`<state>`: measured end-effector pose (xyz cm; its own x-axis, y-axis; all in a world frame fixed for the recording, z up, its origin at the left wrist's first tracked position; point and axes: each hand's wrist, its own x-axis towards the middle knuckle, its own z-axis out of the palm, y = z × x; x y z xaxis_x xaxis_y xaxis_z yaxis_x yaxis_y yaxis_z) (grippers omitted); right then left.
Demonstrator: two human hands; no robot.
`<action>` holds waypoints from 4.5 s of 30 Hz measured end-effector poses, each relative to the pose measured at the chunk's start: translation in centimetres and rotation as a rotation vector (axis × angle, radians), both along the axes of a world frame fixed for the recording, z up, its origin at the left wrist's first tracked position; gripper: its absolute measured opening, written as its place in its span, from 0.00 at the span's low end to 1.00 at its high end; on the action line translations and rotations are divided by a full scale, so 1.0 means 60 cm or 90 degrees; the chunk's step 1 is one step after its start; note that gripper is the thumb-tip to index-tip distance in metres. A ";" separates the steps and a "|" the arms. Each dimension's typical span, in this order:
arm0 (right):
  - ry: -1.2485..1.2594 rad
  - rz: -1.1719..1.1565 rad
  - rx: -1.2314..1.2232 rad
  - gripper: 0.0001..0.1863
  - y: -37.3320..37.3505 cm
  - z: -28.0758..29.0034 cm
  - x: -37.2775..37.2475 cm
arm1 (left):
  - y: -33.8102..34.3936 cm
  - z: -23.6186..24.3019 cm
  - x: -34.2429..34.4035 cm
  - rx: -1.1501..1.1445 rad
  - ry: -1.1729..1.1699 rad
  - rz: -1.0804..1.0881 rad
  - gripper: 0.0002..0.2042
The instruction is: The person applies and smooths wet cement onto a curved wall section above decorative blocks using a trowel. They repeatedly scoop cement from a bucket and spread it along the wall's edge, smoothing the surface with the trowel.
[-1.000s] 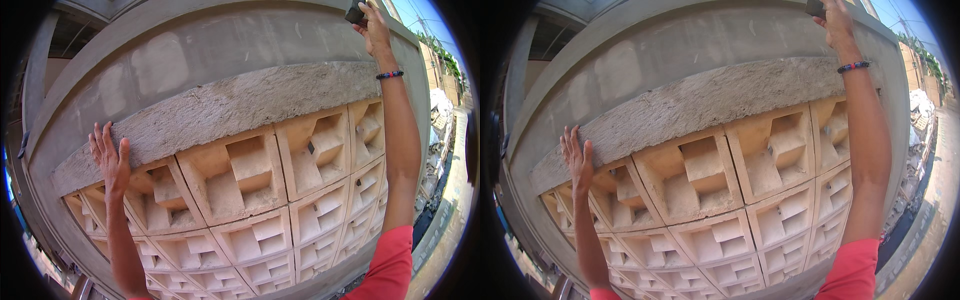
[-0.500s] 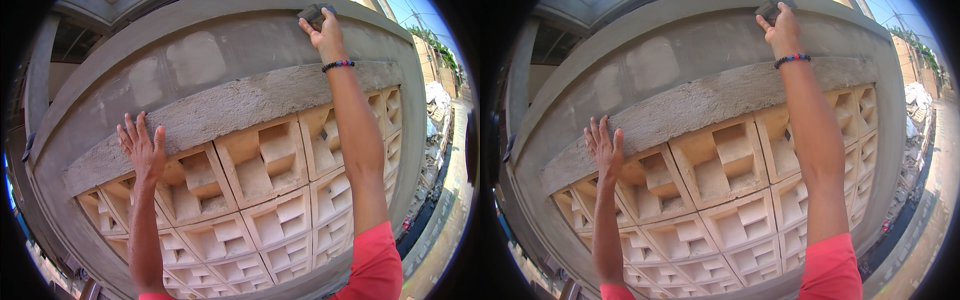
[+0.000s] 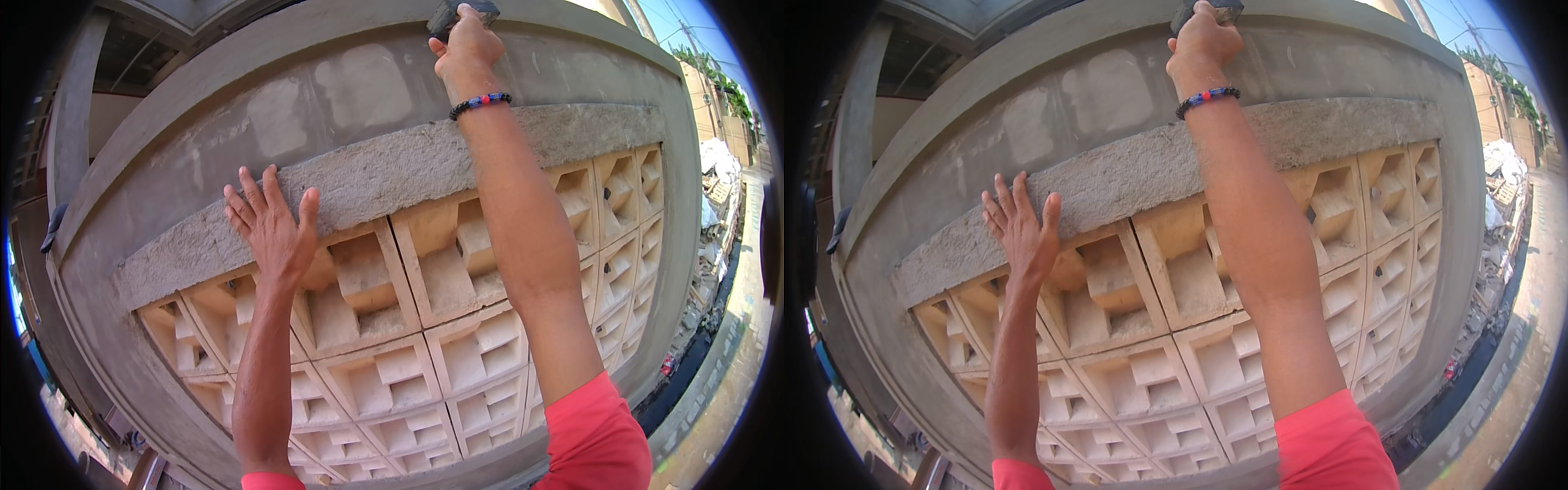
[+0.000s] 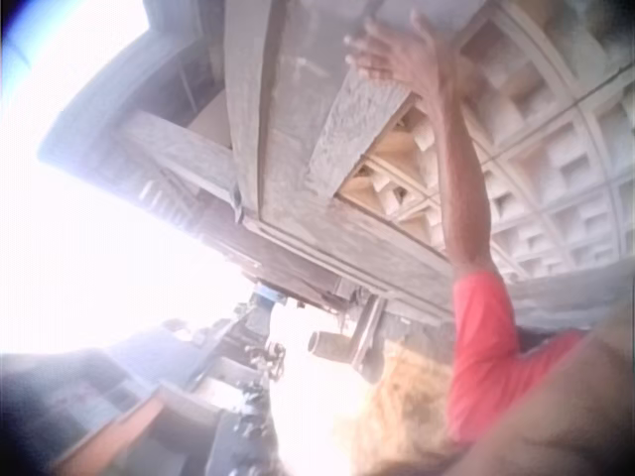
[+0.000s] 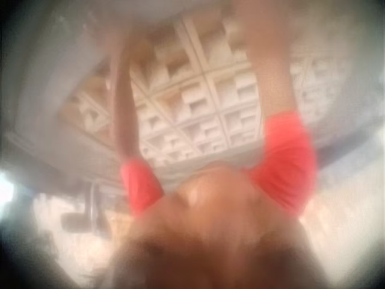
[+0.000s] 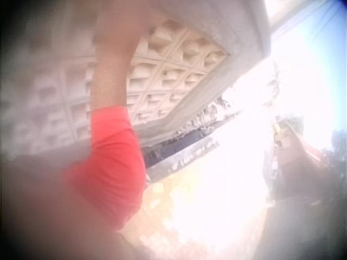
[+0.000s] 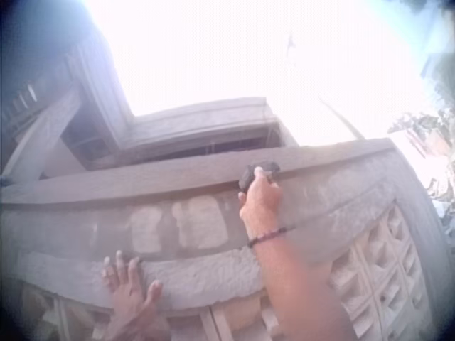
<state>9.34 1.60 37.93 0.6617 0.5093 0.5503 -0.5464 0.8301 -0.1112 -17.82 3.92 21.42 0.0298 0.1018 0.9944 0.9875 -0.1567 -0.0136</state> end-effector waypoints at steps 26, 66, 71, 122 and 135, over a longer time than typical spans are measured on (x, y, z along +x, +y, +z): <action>-0.401 0.387 0.403 0.28 0.026 -0.237 0.184 | 0.009 0.003 -0.005 -0.014 0.002 0.005 0.37; -0.646 1.214 -0.432 0.37 -0.133 -1.091 -0.187 | -0.922 -1.251 0.133 -0.459 -1.430 0.217 0.11; -0.645 1.253 -0.461 0.36 -0.128 -1.136 -0.157 | -0.989 -1.317 0.258 0.051 -1.727 0.154 0.22; -0.555 1.205 -0.564 0.28 -0.168 -1.173 -0.117 | -1.046 -1.428 0.132 -0.443 -1.608 0.390 0.14; -0.878 1.243 -0.623 0.24 -0.458 -1.583 -0.460 | -1.320 -1.616 -0.029 -0.457 -1.623 0.361 0.18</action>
<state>-18.28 -25.85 -57.08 -0.8463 0.0487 -0.5304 0.3864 -0.6294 -0.6742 -19.54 -75.30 -75.54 -0.4811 -0.1675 -0.8605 -0.8186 0.4372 0.3726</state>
